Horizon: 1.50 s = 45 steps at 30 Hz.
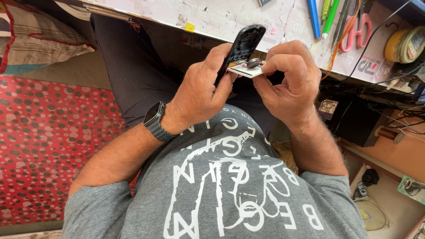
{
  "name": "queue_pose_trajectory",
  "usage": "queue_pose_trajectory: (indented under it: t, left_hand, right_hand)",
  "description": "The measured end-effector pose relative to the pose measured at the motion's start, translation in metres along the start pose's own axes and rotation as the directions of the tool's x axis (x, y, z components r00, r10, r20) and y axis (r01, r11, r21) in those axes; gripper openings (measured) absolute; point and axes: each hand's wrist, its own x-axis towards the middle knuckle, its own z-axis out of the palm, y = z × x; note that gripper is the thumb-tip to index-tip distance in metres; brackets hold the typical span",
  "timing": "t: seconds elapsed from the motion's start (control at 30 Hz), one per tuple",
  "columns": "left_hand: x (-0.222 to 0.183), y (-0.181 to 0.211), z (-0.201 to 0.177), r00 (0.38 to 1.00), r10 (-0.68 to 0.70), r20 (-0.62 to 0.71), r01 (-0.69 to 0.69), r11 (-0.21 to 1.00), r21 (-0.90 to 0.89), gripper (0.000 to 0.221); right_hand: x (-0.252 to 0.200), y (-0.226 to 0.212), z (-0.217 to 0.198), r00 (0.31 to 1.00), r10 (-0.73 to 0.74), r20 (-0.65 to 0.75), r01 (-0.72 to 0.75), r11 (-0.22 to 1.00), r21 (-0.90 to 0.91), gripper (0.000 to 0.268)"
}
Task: The person is repairing a disassembled mobile phone. They manipulate the internal components, including the battery and speaker, and attempt to fit the back cover onto the device.
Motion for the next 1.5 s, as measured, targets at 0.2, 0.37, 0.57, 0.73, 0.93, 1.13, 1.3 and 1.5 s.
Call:
queue_pose_trajectory:
  t: [0.2,0.37,0.57,0.73,0.93,1.13,1.3,1.5]
  left_hand:
    - [-0.002,-0.001,0.0,1.0,0.012,-0.003,-0.012,1.0,0.016,0.041]
    - [-0.003,-0.004,-0.001,0.999,0.04,0.018,-0.041,0.999,0.029,0.054]
    - [-0.002,-0.005,-0.001,0.99,0.141,0.023,-0.137,0.982,-0.132,0.061]
    - [-0.003,-0.007,-0.002,0.994,0.086,0.07,-0.08,0.992,-0.096,0.042]
    - [0.0,-0.007,-0.005,0.992,0.112,0.065,-0.104,0.988,-0.118,0.02]
    - [0.001,-0.001,-0.009,0.992,0.071,0.106,-0.056,0.989,-0.14,0.016]
    - [0.0,-0.001,-0.01,0.99,0.087,0.114,-0.066,0.981,-0.181,0.013]
    - [0.0,-0.011,-0.009,0.993,0.038,0.116,-0.012,0.978,-0.21,0.012]
  right_hand:
    - [0.0,-0.005,-0.002,1.0,0.015,0.014,-0.015,1.0,-0.008,0.04]
    - [-0.001,-0.005,-0.003,0.999,0.024,0.032,-0.023,1.0,-0.016,0.039]
    - [-0.001,0.001,0.0,0.993,0.098,0.061,-0.105,0.986,0.131,0.041]
    - [-0.002,0.005,0.0,0.991,0.103,0.083,-0.114,0.983,0.147,0.042]
    - [0.0,0.001,-0.001,0.98,0.15,0.129,-0.178,0.953,0.246,0.037]
    - [0.001,0.001,-0.015,0.918,0.309,0.249,-0.395,0.762,0.513,0.02]
    - [0.002,0.015,-0.02,0.817,0.374,0.438,-0.576,0.524,0.628,0.014]
    - [-0.001,0.019,-0.011,0.81,0.338,0.48,-0.576,0.614,0.539,0.015]
